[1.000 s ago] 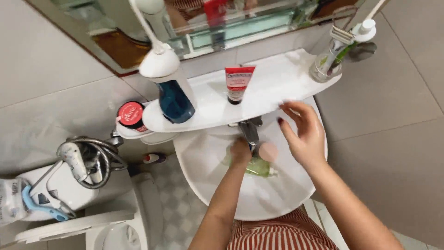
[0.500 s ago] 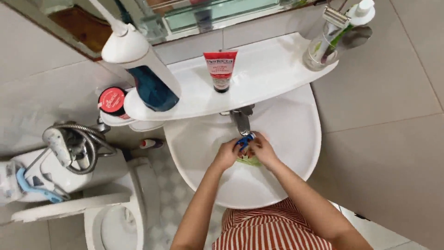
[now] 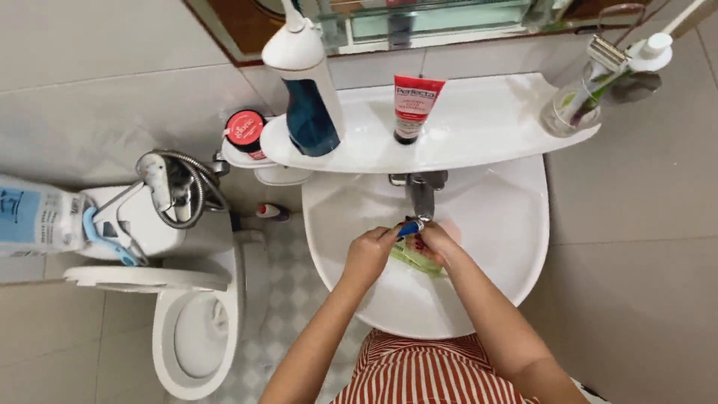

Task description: Organizing toiletries on the sink shelf, washing hands, and cleaning the toilet with a sprayer.

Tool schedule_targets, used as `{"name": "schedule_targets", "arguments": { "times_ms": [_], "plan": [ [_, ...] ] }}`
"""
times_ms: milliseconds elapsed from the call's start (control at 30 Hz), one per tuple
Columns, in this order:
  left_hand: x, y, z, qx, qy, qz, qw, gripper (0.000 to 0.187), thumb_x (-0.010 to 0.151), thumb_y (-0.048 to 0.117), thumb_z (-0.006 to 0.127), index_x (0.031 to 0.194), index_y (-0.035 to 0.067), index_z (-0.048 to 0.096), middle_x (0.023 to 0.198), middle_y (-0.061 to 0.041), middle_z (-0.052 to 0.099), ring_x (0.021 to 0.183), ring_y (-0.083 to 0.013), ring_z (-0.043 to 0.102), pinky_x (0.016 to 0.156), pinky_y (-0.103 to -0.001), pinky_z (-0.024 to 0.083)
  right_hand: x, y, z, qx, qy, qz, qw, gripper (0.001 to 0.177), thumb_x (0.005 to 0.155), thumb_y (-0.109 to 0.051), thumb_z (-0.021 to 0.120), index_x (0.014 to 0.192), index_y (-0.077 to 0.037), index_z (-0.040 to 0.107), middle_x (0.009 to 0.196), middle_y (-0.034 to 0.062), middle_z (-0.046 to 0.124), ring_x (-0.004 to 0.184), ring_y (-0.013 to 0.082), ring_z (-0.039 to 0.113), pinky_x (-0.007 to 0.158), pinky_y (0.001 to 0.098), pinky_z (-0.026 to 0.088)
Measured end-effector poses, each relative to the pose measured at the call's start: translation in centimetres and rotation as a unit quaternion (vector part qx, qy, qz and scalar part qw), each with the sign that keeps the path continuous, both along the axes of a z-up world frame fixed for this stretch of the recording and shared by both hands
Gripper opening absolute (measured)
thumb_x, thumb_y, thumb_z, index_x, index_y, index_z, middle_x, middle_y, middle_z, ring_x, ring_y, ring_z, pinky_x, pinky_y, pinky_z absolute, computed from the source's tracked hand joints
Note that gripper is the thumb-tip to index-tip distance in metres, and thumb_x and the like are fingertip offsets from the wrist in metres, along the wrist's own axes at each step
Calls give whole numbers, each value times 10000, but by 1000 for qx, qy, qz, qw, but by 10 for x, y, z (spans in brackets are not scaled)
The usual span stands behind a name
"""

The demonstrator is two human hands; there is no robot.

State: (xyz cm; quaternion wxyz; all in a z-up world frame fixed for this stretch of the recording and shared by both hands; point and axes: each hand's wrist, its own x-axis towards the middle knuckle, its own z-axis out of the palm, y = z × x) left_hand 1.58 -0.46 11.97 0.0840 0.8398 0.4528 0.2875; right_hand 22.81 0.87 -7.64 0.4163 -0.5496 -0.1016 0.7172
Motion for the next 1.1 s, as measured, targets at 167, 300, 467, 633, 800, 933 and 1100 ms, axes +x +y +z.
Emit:
{"name": "schedule_targets", "arguments": {
  "times_ms": [167,300,467,633,800,933,1100],
  "plan": [
    [-13,11,105,51,-149,21,987,201,973,136,686,1168,125,736,957,-34,723,868,-233,730,760,-314,609,-7,15,57,-4,-61,-48,997,367,924,-54,741,1163,99,507,881,165,683,728,232,737,639,361,657],
    [-25,38,200,127,-93,68,985,167,976,98,686,1133,43,697,894,-90,637,830,-298,690,746,-389,587,-10,19,62,18,-234,18,972,411,897,-380,779,853,4,640,633,114,626,557,223,651,527,362,544],
    [-7,88,209,143,-15,109,984,115,979,116,669,1014,8,653,847,-95,554,752,-308,660,680,-378,577,-7,21,58,24,-377,128,917,369,914,-432,688,771,-100,764,569,89,666,509,205,677,486,343,516],
    [15,103,198,111,-3,144,983,143,979,162,634,1043,34,636,859,-53,539,730,-273,703,650,-333,595,-1,1,95,165,-173,91,967,379,893,71,663,1223,4,491,1045,157,663,894,238,699,692,308,617],
    [15,96,201,73,-66,134,986,261,927,127,735,1137,10,633,882,-72,569,730,-248,710,654,-317,600,18,-4,79,156,-229,39,960,272,825,97,707,1093,92,657,916,197,724,707,220,726,640,288,614],
    [12,94,189,61,-113,133,983,362,923,165,773,1198,8,599,876,-75,566,724,-264,696,665,-363,599,22,-10,79,123,-483,116,859,176,925,-151,708,1063,-85,794,824,131,770,753,272,765,643,356,608],
    [8,65,192,12,-193,131,972,513,914,122,810,1313,-32,526,984,-171,579,707,-318,696,628,-391,601,32,-33,78,217,-684,222,660,490,796,-302,792,1238,-118,686,1178,87,622,1167,339,568,931,455,513]
  ]
}}
